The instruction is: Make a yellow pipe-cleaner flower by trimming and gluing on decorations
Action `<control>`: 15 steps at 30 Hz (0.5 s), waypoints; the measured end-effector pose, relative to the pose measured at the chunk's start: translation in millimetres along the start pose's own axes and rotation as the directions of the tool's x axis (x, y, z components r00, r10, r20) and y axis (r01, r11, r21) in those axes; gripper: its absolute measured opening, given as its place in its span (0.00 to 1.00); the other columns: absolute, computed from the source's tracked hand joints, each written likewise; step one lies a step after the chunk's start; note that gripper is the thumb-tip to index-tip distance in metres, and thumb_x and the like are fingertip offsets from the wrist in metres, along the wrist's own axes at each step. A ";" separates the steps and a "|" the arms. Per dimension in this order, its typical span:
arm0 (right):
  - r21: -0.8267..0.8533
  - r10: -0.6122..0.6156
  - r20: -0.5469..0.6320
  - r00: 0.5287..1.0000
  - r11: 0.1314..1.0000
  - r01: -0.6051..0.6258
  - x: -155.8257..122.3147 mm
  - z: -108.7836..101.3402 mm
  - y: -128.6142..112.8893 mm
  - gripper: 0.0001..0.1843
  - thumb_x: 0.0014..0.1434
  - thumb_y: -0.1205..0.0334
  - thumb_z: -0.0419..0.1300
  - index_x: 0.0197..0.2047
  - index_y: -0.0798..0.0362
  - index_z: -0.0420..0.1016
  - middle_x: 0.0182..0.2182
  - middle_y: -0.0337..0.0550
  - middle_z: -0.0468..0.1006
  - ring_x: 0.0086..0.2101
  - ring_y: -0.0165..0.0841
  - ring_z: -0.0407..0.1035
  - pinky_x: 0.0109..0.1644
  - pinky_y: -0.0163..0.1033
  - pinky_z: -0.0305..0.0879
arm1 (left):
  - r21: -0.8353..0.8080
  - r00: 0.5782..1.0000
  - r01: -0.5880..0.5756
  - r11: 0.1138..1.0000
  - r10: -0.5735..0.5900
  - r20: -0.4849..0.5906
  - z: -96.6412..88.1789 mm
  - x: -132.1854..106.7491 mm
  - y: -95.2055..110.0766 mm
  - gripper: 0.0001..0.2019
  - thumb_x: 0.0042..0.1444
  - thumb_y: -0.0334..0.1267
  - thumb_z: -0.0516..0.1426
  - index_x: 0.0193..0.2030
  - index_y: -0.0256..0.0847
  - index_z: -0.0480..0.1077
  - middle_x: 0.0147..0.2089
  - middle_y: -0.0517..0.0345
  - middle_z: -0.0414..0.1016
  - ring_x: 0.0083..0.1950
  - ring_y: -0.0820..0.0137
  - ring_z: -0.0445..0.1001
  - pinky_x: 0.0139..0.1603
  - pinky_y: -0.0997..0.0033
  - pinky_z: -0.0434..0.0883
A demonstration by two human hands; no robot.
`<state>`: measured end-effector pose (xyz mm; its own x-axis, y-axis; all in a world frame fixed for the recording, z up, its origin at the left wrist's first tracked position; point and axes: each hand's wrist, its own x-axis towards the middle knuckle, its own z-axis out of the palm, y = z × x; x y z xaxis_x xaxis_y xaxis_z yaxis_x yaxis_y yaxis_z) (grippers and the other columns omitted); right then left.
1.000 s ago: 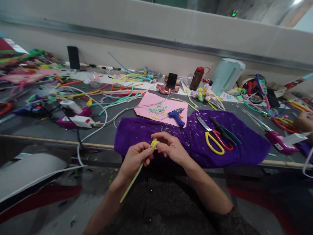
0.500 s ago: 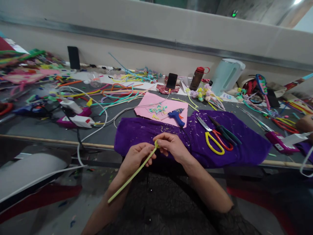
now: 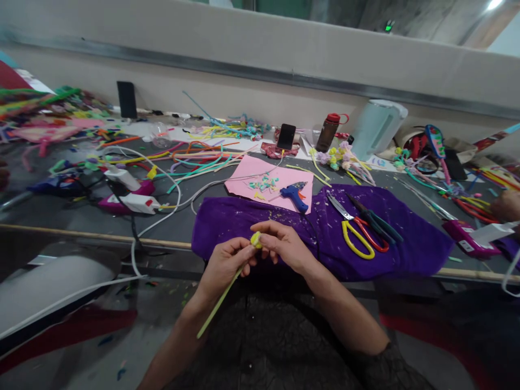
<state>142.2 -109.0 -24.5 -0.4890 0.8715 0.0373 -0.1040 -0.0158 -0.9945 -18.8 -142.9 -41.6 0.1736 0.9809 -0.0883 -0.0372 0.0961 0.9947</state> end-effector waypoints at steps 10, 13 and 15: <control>0.065 0.045 0.011 0.999 0.997 -0.046 2.2 -5.4 0.3 0.11 0.50 0.61 0.61 0.38 0.54 0.74 0.25 0.38 0.73 0.20 0.24 0.64 0.16 0.26 0.57 | -0.167 0.991 0.106 0.980 -0.090 0.096 0.2 -0.6 -0.9 0.14 0.50 0.45 0.56 0.25 0.35 0.69 0.20 0.58 0.72 0.15 0.79 0.64 0.16 0.81 0.59; 0.082 0.035 -0.018 0.999 0.996 -0.033 2.1 -5.6 2.0 0.10 0.50 0.62 0.61 0.37 0.55 0.74 0.25 0.38 0.73 0.19 0.23 0.63 0.15 0.26 0.56 | -0.192 0.992 0.117 0.974 -0.105 0.068 -0.6 0.1 -3.3 0.16 0.52 0.48 0.54 0.30 0.35 0.70 0.22 0.55 0.74 0.17 0.77 0.67 0.17 0.79 0.62; 0.077 0.031 -0.020 0.999 0.997 -0.029 2.1 -5.7 2.2 0.10 0.50 0.63 0.60 0.37 0.55 0.74 0.25 0.38 0.73 0.18 0.22 0.63 0.15 0.26 0.56 | -0.180 0.992 0.119 0.976 -0.112 0.053 -0.1 0.1 -2.8 0.14 0.50 0.47 0.55 0.32 0.35 0.70 0.24 0.55 0.74 0.18 0.77 0.68 0.18 0.79 0.63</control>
<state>145.9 -104.4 -27.2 -0.4743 0.8803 0.0049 -0.1564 -0.0788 -0.9845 -18.8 -143.1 -44.4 0.2281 0.9538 -0.1957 -0.1928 0.2413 0.9511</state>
